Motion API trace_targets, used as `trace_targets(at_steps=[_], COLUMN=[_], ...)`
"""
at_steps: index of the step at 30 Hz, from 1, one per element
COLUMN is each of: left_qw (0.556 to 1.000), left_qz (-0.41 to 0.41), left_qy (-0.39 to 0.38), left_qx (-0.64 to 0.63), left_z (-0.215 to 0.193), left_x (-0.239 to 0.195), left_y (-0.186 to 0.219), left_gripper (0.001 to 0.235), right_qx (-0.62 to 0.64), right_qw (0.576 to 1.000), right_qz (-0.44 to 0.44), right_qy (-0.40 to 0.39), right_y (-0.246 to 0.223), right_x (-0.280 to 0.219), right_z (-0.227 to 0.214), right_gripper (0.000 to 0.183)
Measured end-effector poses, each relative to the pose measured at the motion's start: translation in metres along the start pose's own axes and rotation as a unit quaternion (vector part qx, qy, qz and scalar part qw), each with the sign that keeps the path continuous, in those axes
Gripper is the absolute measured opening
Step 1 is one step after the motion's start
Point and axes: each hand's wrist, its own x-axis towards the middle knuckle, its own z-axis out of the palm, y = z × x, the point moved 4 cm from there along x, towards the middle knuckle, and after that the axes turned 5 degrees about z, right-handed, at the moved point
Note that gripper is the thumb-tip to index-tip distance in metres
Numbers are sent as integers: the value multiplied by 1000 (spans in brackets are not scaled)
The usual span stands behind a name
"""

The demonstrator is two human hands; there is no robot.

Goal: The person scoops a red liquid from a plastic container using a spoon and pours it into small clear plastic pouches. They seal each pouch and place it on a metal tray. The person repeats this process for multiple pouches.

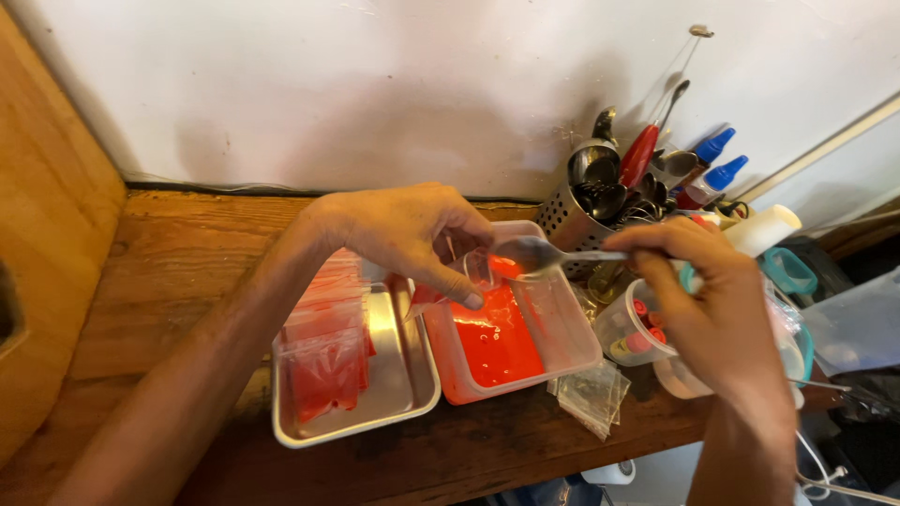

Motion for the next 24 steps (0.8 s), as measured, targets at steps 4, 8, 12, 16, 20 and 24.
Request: trace_targets(at_steps=[4, 8, 12, 16, 20, 24], left_qw=[989, 978, 942, 917, 906, 880], left_qz=[147, 197, 275, 311, 298, 313], left_qy=[-11, 6, -17, -23, 47, 75], left_qx=[1, -69, -191, -250, -297, -348], left_z=[-7, -14, -10, 3, 14, 28], left_x=[0, -6, -13, -16, -24, -38], left_y=[-17, -15, -5, 0, -9, -17], left_gripper=[41, 47, 52, 56, 54, 44], right_qx=[13, -47, -84, -177, -203, -182], right_qw=[998, 997, 975, 955, 941, 930], right_qz=[62, 27, -190, -209, -222, -243], right_qy=[7, -52, -82, -118, -156, -207], right_y=[21, 47, 48, 63, 67, 53], right_x=[-12, -23, -35, -50, -48, -36], right_z=[-5, 9, 37, 53, 49, 44], right_gripper=[22, 25, 23, 17, 24, 26])
